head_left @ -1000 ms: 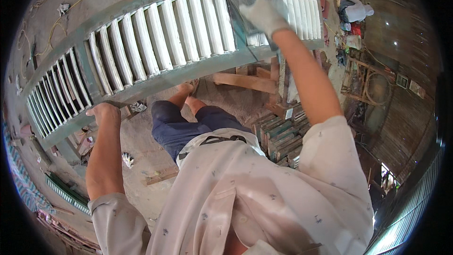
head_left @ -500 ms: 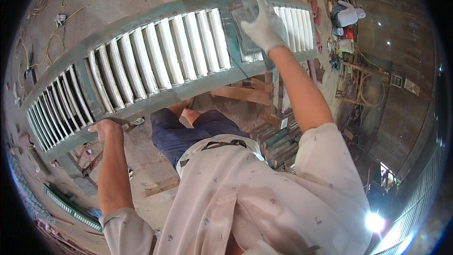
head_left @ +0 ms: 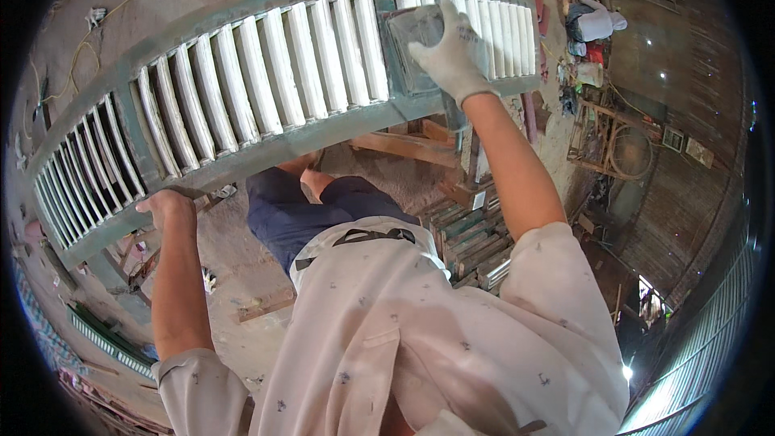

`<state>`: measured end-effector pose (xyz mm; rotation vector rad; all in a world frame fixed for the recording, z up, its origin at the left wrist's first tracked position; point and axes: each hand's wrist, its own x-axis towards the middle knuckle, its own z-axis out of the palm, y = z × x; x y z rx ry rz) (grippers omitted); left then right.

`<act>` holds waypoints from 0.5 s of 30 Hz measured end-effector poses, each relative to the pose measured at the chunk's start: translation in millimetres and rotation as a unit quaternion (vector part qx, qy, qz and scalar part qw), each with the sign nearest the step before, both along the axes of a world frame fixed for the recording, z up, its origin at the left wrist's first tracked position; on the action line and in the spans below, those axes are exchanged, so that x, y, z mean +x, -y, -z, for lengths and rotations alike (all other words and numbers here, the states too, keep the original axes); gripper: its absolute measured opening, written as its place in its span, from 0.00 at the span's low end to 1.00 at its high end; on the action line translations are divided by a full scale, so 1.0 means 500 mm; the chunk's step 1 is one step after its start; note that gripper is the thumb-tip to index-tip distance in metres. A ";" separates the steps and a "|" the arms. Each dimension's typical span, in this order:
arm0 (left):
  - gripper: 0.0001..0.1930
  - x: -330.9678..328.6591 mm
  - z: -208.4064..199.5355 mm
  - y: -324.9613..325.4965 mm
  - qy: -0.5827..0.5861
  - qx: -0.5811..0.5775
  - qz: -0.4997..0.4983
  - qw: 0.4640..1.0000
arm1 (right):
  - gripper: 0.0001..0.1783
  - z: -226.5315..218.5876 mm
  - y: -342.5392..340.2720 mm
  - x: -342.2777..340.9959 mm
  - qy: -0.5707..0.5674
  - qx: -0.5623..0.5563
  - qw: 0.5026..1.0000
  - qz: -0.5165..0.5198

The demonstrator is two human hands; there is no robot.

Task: The person uses an electric sander to smooth the surface of a long, slatted wooden object. They move the sander along the slats and edges, then switch to a hand-held sanding block to finish the surface.

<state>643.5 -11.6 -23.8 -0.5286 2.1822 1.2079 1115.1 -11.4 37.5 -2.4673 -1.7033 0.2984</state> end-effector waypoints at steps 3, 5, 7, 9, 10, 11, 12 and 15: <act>0.49 -0.002 0.001 -0.004 0.022 0.030 0.019 0.999 | 0.52 0.006 -0.086 0.020 0.049 0.007 0.999 0.009; 0.48 -0.039 0.041 0.006 0.041 0.066 0.029 0.997 | 0.53 -0.060 -0.174 -0.006 0.046 -0.036 0.998 0.021; 0.48 -0.063 0.072 0.018 0.034 0.055 0.014 0.998 | 0.53 -0.068 -0.191 -0.001 0.046 -0.032 0.998 0.019; 0.49 -0.068 0.092 0.009 0.000 0.006 -0.034 0.999 | 0.52 -0.058 -0.193 0.014 0.049 0.027 0.998 -0.003; 0.49 -0.064 0.094 0.006 -0.012 -0.008 -0.041 0.999 | 0.53 -0.044 -0.182 0.013 0.064 0.014 0.998 -0.006; 0.49 -0.062 0.090 0.006 -0.014 -0.012 -0.040 0.999 | 0.54 -0.024 -0.158 0.009 0.079 0.000 0.997 -0.009; 0.49 -0.062 0.085 0.012 -0.019 -0.016 -0.041 0.999 | 0.54 -0.015 -0.137 -0.004 0.092 -0.016 0.995 -0.016; 0.49 -0.057 0.083 0.014 -0.030 -0.026 -0.042 0.998 | 0.53 -0.017 -0.136 0.016 0.076 -0.012 0.997 -0.011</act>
